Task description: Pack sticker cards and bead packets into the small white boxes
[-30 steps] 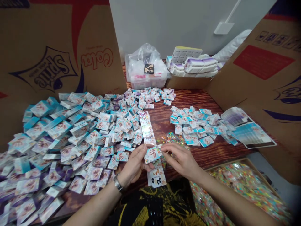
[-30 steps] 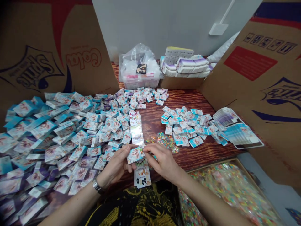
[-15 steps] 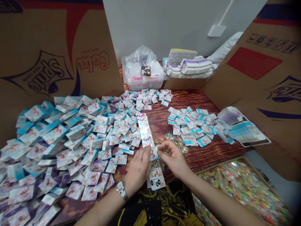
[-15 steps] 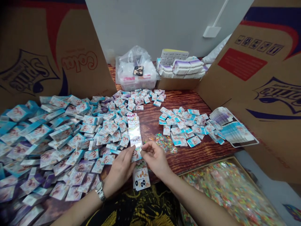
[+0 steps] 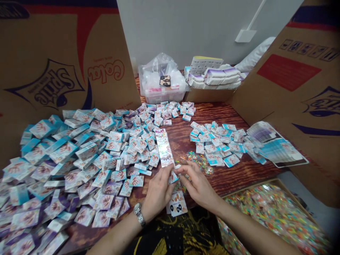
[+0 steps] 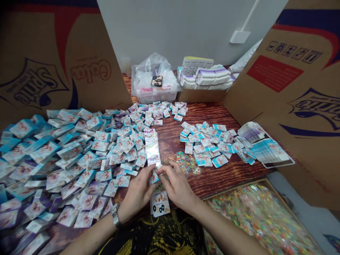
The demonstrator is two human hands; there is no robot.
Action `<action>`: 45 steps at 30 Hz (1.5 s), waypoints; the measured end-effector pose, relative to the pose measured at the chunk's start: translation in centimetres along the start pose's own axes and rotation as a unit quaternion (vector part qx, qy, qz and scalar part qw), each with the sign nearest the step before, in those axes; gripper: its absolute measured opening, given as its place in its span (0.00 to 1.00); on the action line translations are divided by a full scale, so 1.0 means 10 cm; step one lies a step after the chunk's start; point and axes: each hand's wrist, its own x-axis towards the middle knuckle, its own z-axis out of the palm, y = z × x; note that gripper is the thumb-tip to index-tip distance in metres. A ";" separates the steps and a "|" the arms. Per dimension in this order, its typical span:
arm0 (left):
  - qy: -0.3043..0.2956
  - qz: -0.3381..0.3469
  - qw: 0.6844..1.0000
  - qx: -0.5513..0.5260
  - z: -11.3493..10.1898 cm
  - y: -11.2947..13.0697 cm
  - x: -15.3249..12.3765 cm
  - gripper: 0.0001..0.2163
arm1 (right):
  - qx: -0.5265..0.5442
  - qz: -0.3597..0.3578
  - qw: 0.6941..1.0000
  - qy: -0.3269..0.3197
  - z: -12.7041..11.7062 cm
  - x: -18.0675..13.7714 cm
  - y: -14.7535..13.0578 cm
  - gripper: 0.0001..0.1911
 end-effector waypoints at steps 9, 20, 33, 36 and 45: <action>-0.011 0.034 0.999 0.032 -0.04 0.00 -0.01 0.22 | 0.205 0.141 0.965 0.086 0.25 0.01 0.07 0.16; 0.064 0.054 0.989 0.123 0.04 -0.07 -0.06 0.29 | 0.292 0.191 0.929 0.123 0.31 0.08 -0.02 0.07; 0.060 0.024 0.982 0.178 0.09 -0.10 -0.05 0.35 | -0.069 -0.124 0.978 0.150 0.44 -0.07 -0.11 0.22; 0.051 0.029 0.984 0.167 0.05 -0.11 -0.06 0.34 | -0.045 -0.095 0.985 0.134 0.42 -0.05 -0.08 0.21; 0.070 0.009 0.977 0.202 0.12 -0.06 -0.08 0.35 | -0.033 -0.065 0.990 0.123 0.50 -0.04 -0.09 0.28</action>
